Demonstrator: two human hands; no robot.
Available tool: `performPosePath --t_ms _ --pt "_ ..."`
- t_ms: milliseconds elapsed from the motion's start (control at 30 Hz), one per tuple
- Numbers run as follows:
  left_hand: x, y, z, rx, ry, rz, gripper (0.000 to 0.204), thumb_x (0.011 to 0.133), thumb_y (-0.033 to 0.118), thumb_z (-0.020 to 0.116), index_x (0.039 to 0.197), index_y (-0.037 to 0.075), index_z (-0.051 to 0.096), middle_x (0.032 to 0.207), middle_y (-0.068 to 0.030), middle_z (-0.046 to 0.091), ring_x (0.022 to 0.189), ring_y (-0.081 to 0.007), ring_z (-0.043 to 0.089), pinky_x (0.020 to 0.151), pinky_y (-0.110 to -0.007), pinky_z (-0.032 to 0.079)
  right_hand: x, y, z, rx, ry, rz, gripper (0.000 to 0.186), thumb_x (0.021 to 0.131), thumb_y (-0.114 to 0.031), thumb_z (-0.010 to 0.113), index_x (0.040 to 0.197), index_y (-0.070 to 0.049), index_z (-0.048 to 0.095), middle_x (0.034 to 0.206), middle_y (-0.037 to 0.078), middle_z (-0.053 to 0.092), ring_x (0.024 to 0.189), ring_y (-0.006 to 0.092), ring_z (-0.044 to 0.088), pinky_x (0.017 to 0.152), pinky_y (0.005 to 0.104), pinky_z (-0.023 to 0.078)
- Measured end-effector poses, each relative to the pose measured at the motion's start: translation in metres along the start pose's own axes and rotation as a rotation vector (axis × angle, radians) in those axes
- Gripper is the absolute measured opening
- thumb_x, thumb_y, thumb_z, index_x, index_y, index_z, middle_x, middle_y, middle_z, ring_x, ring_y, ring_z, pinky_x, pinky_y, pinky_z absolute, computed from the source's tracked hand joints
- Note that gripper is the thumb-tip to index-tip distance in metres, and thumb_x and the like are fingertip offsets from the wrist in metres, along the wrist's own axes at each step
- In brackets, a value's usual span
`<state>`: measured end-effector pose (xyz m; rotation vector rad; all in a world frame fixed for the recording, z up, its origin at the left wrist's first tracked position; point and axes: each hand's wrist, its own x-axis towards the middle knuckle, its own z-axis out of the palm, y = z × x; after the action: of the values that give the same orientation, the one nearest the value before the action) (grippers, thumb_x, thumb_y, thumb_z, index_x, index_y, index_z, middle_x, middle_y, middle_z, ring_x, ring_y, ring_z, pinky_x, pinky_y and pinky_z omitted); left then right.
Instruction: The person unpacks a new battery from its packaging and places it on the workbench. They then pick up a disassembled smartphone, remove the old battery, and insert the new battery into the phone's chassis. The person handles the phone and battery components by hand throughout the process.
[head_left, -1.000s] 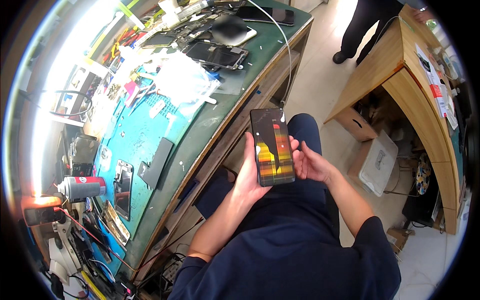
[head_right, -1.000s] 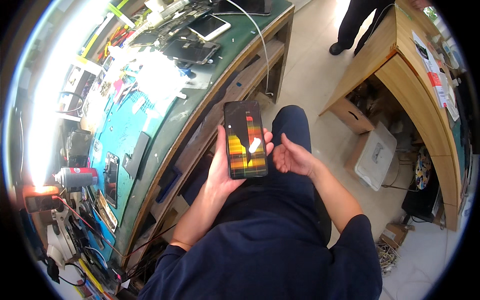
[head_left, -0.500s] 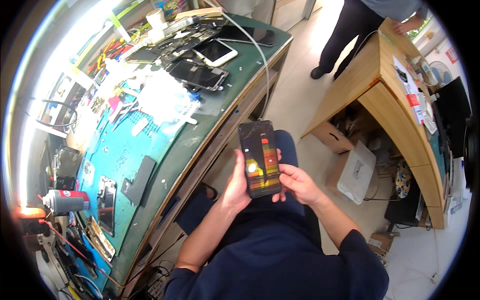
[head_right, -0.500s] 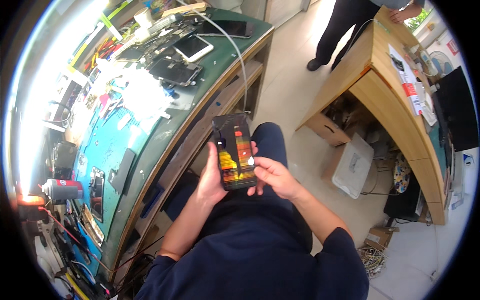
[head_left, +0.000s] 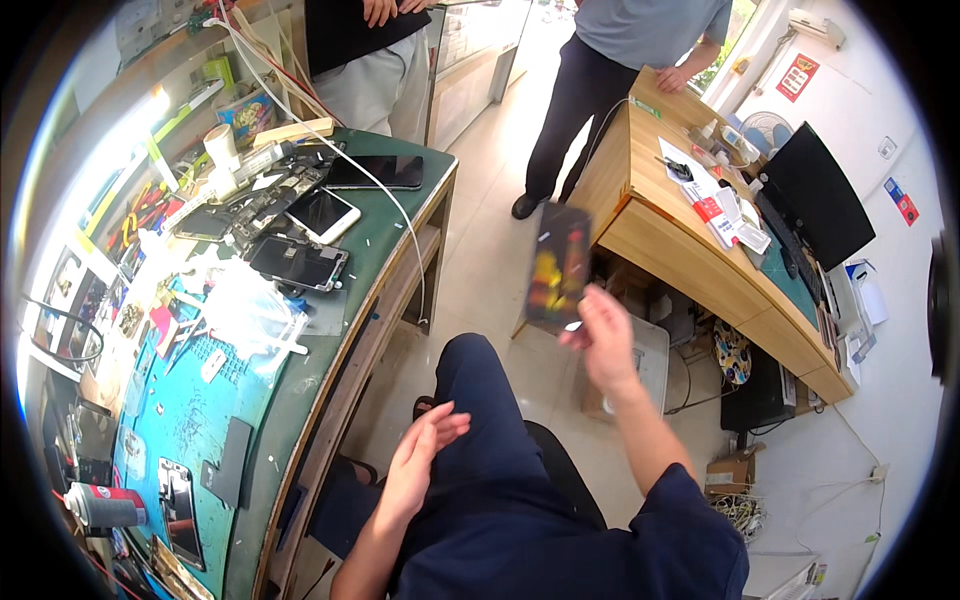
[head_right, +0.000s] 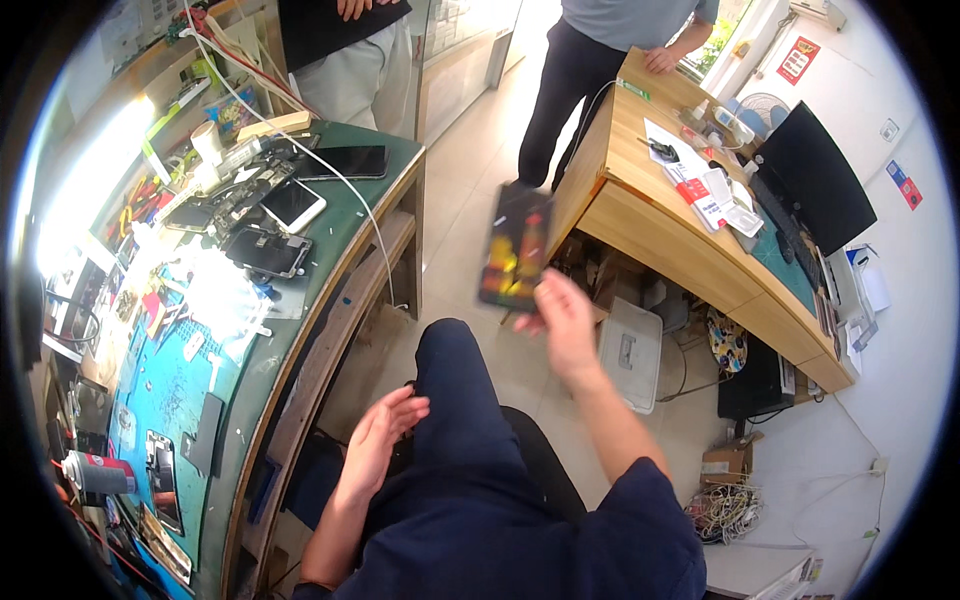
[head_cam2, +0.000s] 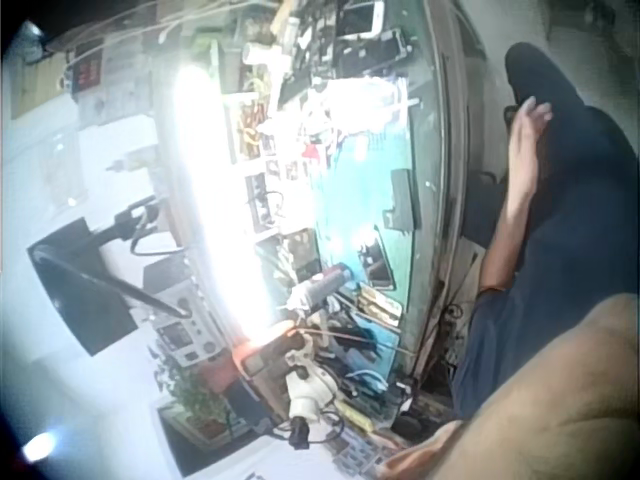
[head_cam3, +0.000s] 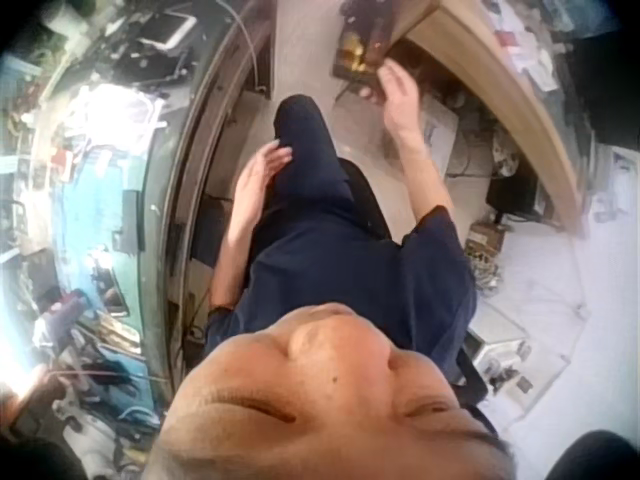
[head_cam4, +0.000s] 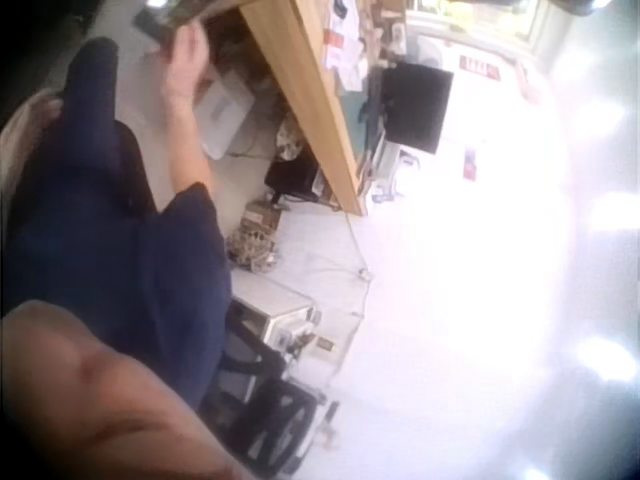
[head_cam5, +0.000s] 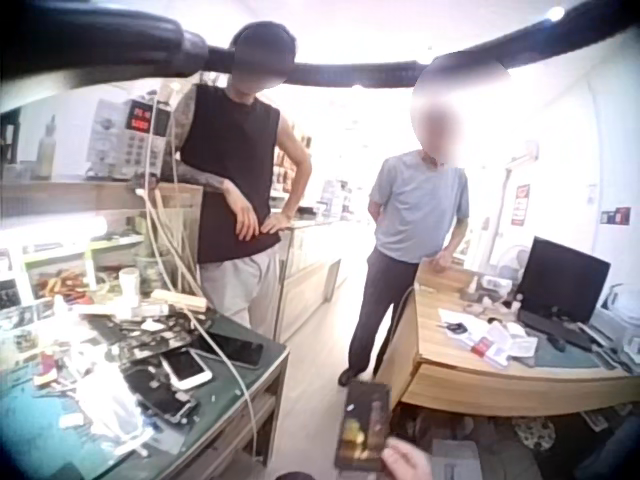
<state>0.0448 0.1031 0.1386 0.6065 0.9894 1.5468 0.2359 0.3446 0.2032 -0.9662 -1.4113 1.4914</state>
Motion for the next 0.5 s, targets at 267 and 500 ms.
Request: performPosePath --t_ms 267,500 --pt "-0.087 0.008 -0.029 0.516 0.39 0.276 0.034 0.096 0.001 0.057 0.129 -0.004 0.059 0.115 -0.0154 0.069 0.106 -0.0227 0.067 0.098 -0.034 0.05 0.087 -0.07 -0.1 0.274 0.239 -0.064 0.031 0.107 -0.019 0.044 0.125 0.002 0.058 0.075 -0.003 0.051 0.057 0.0063 0.039 0.05 0.0219 0.033" --pt "-0.108 -0.03 -0.05 0.443 0.564 0.119 0.035 0.098 -0.001 0.053 0.133 -0.003 0.056 0.118 -0.0134 0.067 0.105 -0.0191 0.066 0.096 -0.031 0.05 0.063 -0.044 -0.073 1.182 -0.554 0.098 0.035 0.105 -0.024 0.046 0.127 0.001 0.055 0.066 -0.003 0.038 0.05 0.0073 0.032 0.048 0.0238 0.028"
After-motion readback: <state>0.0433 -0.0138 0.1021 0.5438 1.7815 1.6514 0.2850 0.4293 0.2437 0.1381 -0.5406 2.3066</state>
